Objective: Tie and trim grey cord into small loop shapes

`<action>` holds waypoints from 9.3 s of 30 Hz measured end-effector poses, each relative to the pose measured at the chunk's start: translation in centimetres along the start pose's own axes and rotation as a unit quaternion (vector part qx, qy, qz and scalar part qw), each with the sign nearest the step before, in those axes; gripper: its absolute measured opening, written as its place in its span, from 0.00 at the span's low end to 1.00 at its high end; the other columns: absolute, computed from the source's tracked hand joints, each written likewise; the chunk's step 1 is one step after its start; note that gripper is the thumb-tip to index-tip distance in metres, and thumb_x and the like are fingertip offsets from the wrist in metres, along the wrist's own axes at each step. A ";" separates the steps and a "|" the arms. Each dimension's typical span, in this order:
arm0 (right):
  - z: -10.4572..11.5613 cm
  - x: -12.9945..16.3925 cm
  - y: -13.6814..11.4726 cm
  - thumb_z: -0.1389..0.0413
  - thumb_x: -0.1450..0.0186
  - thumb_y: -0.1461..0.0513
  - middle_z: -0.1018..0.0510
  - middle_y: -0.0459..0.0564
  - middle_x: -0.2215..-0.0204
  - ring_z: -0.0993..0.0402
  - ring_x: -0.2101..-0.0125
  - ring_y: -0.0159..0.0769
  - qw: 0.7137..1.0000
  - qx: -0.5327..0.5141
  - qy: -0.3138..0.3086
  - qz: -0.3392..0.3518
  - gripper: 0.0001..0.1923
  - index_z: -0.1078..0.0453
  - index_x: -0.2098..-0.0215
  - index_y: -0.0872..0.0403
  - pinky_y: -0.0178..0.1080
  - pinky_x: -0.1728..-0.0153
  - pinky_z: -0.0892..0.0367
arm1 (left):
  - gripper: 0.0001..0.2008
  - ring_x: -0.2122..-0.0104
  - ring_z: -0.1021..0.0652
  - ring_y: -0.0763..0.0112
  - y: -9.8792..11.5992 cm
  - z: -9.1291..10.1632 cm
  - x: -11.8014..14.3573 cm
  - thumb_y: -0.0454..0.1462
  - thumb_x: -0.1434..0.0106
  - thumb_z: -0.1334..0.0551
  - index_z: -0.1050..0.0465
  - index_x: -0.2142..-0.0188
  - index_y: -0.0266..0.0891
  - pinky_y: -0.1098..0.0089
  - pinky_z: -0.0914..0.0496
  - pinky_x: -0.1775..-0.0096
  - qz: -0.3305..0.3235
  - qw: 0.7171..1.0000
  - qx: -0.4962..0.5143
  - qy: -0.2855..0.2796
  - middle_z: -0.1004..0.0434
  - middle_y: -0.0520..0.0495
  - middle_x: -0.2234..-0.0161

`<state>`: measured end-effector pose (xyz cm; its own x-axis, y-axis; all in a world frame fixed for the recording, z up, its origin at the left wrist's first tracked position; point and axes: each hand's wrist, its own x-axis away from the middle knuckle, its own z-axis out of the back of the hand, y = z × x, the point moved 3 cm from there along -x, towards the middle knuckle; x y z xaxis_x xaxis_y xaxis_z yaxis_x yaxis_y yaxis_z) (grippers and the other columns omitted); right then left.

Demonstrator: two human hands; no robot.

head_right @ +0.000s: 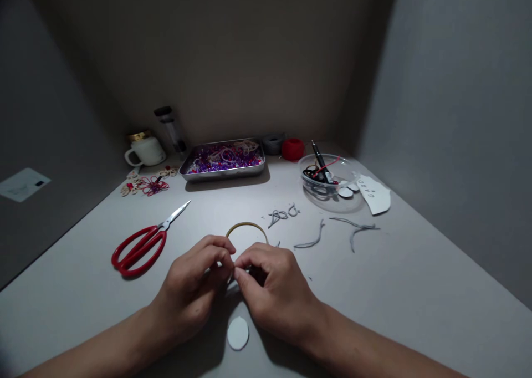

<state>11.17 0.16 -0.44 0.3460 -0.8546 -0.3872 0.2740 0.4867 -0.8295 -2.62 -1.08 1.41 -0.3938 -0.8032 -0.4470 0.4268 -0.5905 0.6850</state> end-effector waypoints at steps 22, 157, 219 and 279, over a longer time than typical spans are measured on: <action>0.3 -0.4 0.5 0.44 0.42 0.64 0.24 0.46 0.78 0.28 0.76 0.32 0.990 -0.043 0.091 -0.095 0.06 0.27 0.76 0.54 0.33 0.75 0.34 | 0.10 0.84 0.40 0.82 -0.6 -2.2 0.4 0.35 0.53 0.33 0.34 0.76 0.35 0.78 0.45 0.82 0.401 0.754 0.515 0.075 0.38 0.56 0.82; 1.3 0.7 -1.3 0.50 0.42 0.69 0.19 0.53 0.64 0.23 0.64 0.40 0.928 0.254 0.053 0.266 0.17 0.31 0.56 0.51 0.47 0.59 0.29 | 0.05 0.86 0.37 0.80 -1.4 -1.4 0.0 0.33 0.52 0.37 0.30 0.80 0.33 0.77 0.41 0.83 0.403 0.804 0.432 0.065 0.35 0.54 0.85; 0.8 -0.1 -0.5 0.46 0.43 0.69 0.29 0.48 0.77 0.32 0.74 0.35 0.990 0.081 0.059 0.099 0.04 0.32 0.75 0.56 0.44 0.65 0.35 | 0.12 0.84 0.38 0.78 -0.8 -1.1 -0.1 0.32 0.48 0.45 0.34 0.86 0.35 0.75 0.44 0.80 0.302 0.941 0.150 0.037 0.38 0.54 0.86; 1.1 0.8 0.2 0.44 0.50 0.59 0.33 0.42 0.87 0.43 0.85 0.26 0.947 -0.106 0.022 -0.302 0.08 0.29 0.80 0.57 0.30 0.84 0.48 | 0.07 0.83 0.38 0.78 -1.1 -1.4 0.6 0.36 0.49 0.40 0.32 0.79 0.34 0.76 0.43 0.81 0.312 0.926 0.209 0.026 0.37 0.54 0.84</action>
<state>12.52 -0.23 -0.49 0.1449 -0.9747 0.1703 0.2228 -0.1355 -0.9654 -2.16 -1.00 -0.47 -0.1321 -0.9869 0.0921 0.2006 0.0644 0.9775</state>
